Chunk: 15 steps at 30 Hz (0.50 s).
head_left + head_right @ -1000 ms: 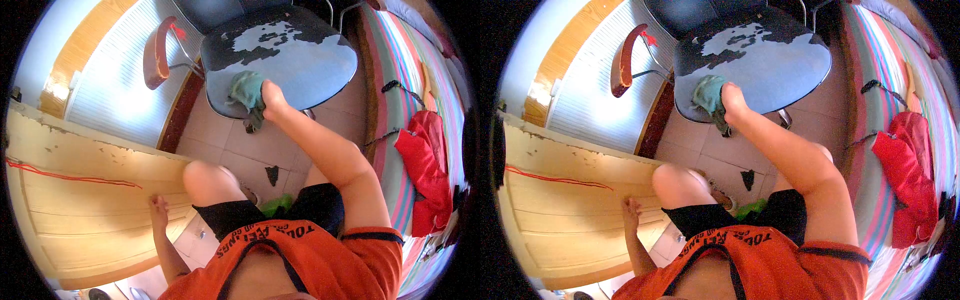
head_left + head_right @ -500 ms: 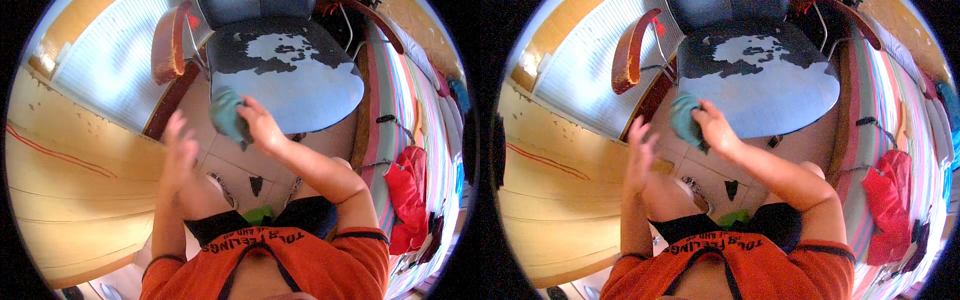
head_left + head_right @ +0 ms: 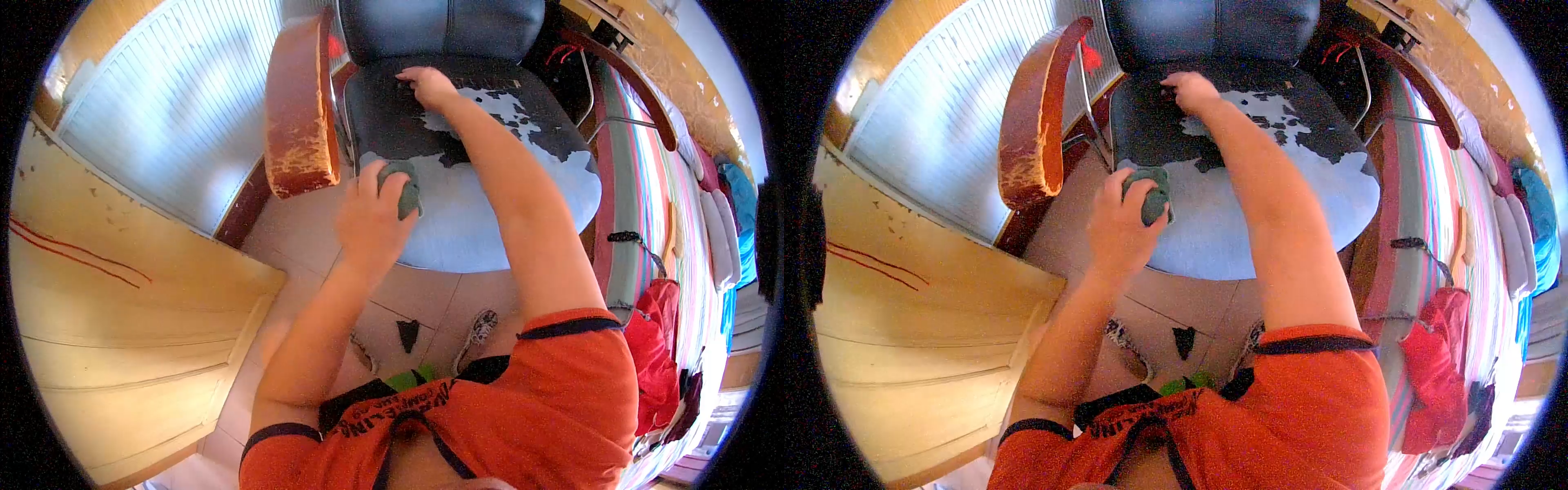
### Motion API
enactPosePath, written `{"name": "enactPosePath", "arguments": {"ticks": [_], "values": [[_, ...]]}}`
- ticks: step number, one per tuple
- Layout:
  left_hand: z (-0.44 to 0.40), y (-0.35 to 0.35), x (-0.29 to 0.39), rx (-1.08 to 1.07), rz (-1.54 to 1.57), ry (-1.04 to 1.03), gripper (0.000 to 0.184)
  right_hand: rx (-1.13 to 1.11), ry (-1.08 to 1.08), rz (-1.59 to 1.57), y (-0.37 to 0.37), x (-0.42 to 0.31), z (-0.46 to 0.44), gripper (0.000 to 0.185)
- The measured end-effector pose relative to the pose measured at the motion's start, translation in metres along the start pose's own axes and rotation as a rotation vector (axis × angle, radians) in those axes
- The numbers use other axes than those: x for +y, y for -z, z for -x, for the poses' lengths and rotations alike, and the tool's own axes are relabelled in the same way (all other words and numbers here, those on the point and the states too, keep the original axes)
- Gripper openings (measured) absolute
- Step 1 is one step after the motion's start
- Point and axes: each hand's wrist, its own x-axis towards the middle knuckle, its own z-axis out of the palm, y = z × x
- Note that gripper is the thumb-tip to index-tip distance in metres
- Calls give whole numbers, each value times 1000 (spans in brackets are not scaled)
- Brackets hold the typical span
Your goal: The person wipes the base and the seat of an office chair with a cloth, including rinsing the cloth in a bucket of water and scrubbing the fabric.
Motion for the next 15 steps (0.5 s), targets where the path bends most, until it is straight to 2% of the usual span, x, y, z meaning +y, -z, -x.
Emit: {"name": "enactPosePath", "arguments": {"ticks": [2,3,5,6,8,11,15], "values": [[-6,-7,-1,-27,27,-28,43,-206,-226,-65,19,-5,-8,25],[-8,-9,0,-32,37,-22,43,-216,-231,-60,23,-4,-7,25],[-13,-9,0,-47,-2,-60,51,2,-438,-322,28,2,-4,21],[-13,-12,-1,-50,7,-62,51,0,-444,-314,36,9,0,21],[-15,-17,-8,-36,-14,-106,52,170,-765,-686,65,24,15,21],[-16,-14,-6,-62,-21,-90,53,326,-883,-806,130,87,73,19],[-16,-18,-11,-7,2,-103,50,530,-916,-883,218,105,145,14]]}}
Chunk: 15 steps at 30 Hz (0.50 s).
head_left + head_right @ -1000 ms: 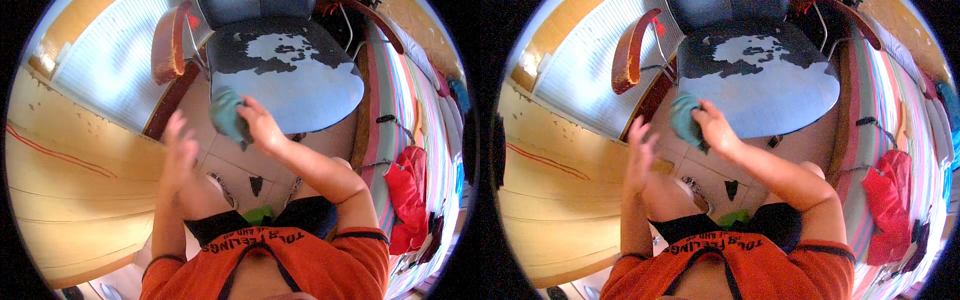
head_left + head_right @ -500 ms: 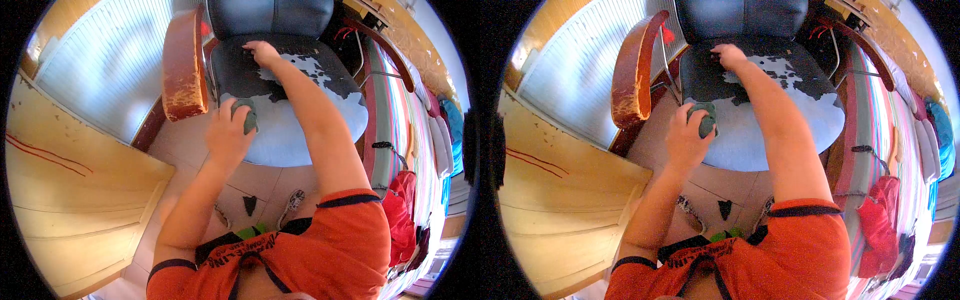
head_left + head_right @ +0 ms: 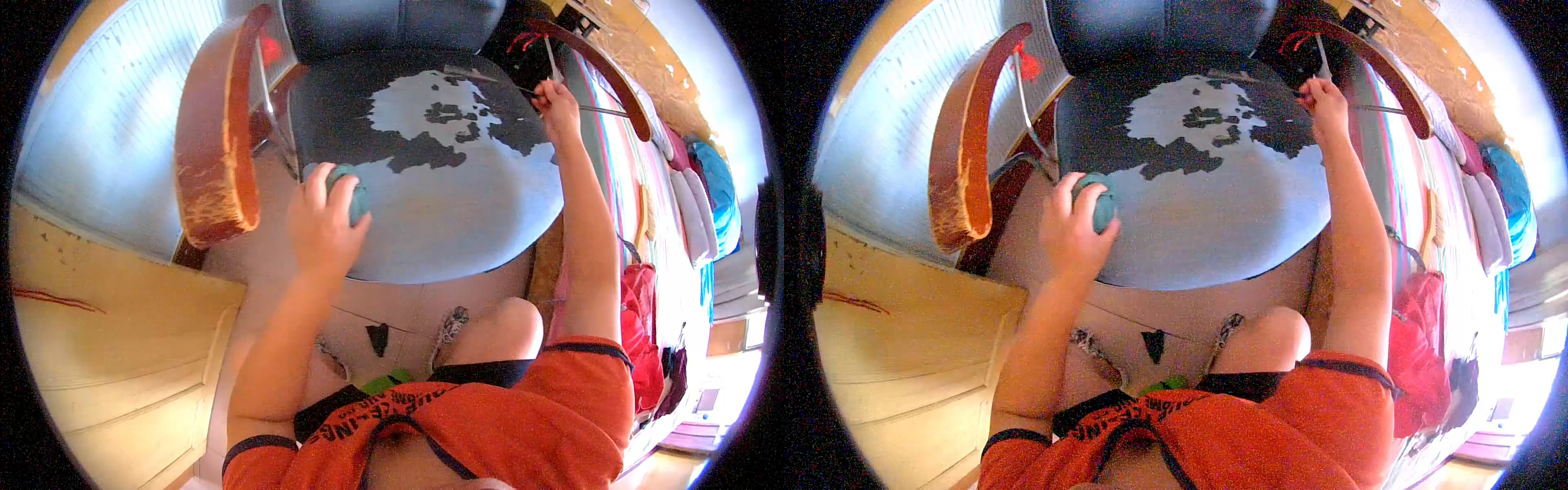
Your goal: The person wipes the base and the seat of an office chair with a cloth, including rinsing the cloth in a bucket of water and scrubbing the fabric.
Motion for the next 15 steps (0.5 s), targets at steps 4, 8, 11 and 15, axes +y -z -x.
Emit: {"name": "enactPosePath", "arguments": {"ticks": [4,8,11,15], "values": [[-1,-3,-1,16,-23,16,44,262,327,354,54,-6,34,12],[-4,0,2,6,-80,38,44,508,459,-430,151,-52,76,10],[-3,2,5,-6,-81,47,44,563,443,-353,147,-123,141,11],[-4,5,10,43,-76,25,36,111,186,-493,94,-124,170,19]]}}
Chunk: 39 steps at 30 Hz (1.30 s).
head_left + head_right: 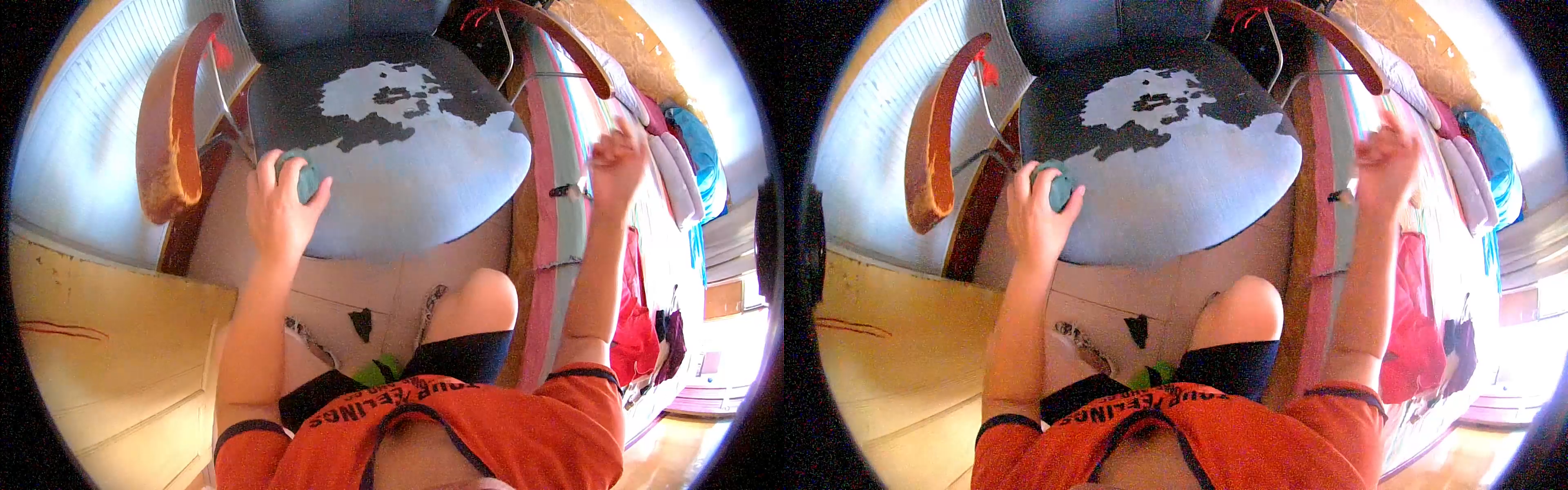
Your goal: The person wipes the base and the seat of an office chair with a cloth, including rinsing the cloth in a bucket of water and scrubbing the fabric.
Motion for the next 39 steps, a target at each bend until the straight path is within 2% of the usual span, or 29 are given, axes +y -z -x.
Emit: {"name": "enactPosePath", "arguments": {"ticks": [1,2,3,4,5,7,8,9,12,14,15,19,21,22,23,24,25,27,28,29,32,33,34,36,37,38,39], "values": [[-2,6,4,19,-2,-22,35,122,-114,84,-25,16,9,24],[-2,5,1,15,-7,-19,35,63,-274,270,-64,32,39,27],[-4,3,-8,37,96,-1,33,-359,-577,-133,-60,55,48,26],[-4,3,-15,59,199,18,33,-318,-651,115,-95,73,86,25],[-5,8,-19,100,264,81,30,-565,-771,101,-104,90,116,22],[-6,24,-29,86,333,211,27,-616,-1156,24,-138,105,176,18],[-4,30,-34,91,356,256,27,-687,-1227,-43,-142,119,202,16],[-3,36,-35,87,381,261,24,-809,-1144,20,-142,134,226,18],[2,45,-39,31,365,218,20,-900,-1091,12,-125,192,287,25],[6,47,-42,12,384,198,16,-1069,-719,486,-112,204,313,37],[6,50,-41,12,379,168,15,-1164,-732,652,-101,213,319,36],[6,71,-36,13,469,170,14,-1093,-639,783,-127,181,303,22],[4,86,-30,-25,538,193,18,-848,-269,730,-135,177,287,10],[4,90,-36,-26,535,191,18,-686,-313,589,-140,177,281,8],[5,94,-46,-307,631,272,25,-525,-354,450,-146,175,274,7],[6,97,-52,-590,721,352,34,-444,-342,439,-149,167,264,6],[10,100,-49,-723,741,254,44,-445,-303,485,-146,168,254,6],[20,96,-31,-940,685,147,38,-446,-266,528,-145,166,245,7],[31,88,-22,-904,756,78,42,-403,-373,327,-150,160,243,8],[34,90,-6,-924,755,97,50,-357,-475,124,-154,156,242,10],[45,72,8,-842,708,193,33,-387,-419,248,-153,156,247,16],[47,65,4,-842,704,194,33,-392,-543,140,-150,153,247,24],[48,59,1,-807,732,223,29,-394,-543,137,-148,151,247,24],[54,56,-5,-782,761,254,25,-397,-698,-84,-143,146,252,33],[52,61,-4,-815,753,225,23,-425,-764,-227,-134,141,249,41],[49,65,-3,-844,745,191,21,-423,-756,-228,-131,131,246,41],[48,67,-1,-910,746,224,20,-315,-836,-362,-129,118,244,42]]}}
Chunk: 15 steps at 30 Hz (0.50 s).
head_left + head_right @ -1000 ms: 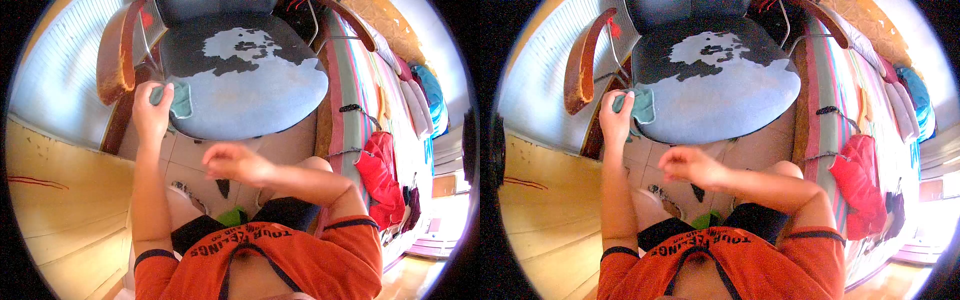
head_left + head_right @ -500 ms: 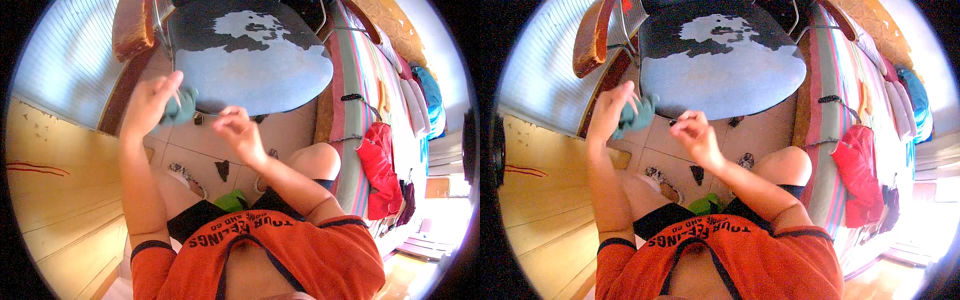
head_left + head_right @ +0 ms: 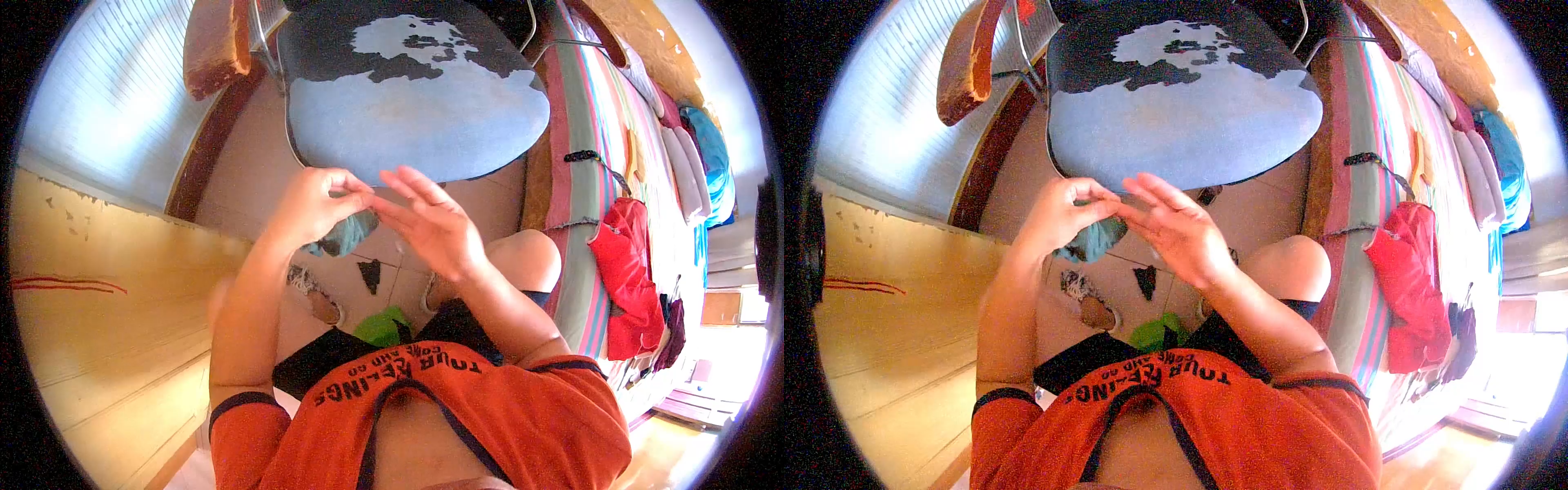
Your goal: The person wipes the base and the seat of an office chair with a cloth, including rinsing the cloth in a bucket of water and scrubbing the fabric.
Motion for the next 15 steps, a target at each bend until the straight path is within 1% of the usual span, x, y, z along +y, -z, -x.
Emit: {"name": "enactPosePath", "arguments": {"ticks": [1,2,3,4,5,6,7,8,9,10,11,12,13,15], "values": [[-1,0,-3,-2,2,-5,20,51,-41,-170,1,-11,6,44],[1,3,-9,43,71,13,19,164,65,-122,14,-20,9,40],[2,7,-15,87,139,31,19,221,84,-54,31,-35,11,33],[2,16,-20,27,128,67,20,292,80,124,44,-53,11,30],[1,12,-22,28,126,63,20,431,123,460,46,-68,3,28],[3,3,-27,-140,-53,40,32,449,210,719,47,-82,-11,26],[6,-6,-27,-307,-229,17,45,392,345,911,63,-95,-35,23],[10,-14,-4,-445,-277,145,79,350,455,1127,65,-109,-60,22],[9,-22,1,-446,-276,140,79,317,499,1277,72,-119,-89,22],[7,-27,5,-538,-367,112,89,238,633,1550,76,-128,-118,22],[7,-29,6,-628,-459,86,100,208,696,1594,81,-130,-147,22],[7,-31,-3,-584,-455,-32,90,174,759,1637,88,-130,-172,22],[4,-36,-9,-575,-459,-34,90,168,769,1638,95,-134,-192,22],[0,-43,-16,-485,-493,-106,71,177,559,1993,103,-138,-216,23]]}}
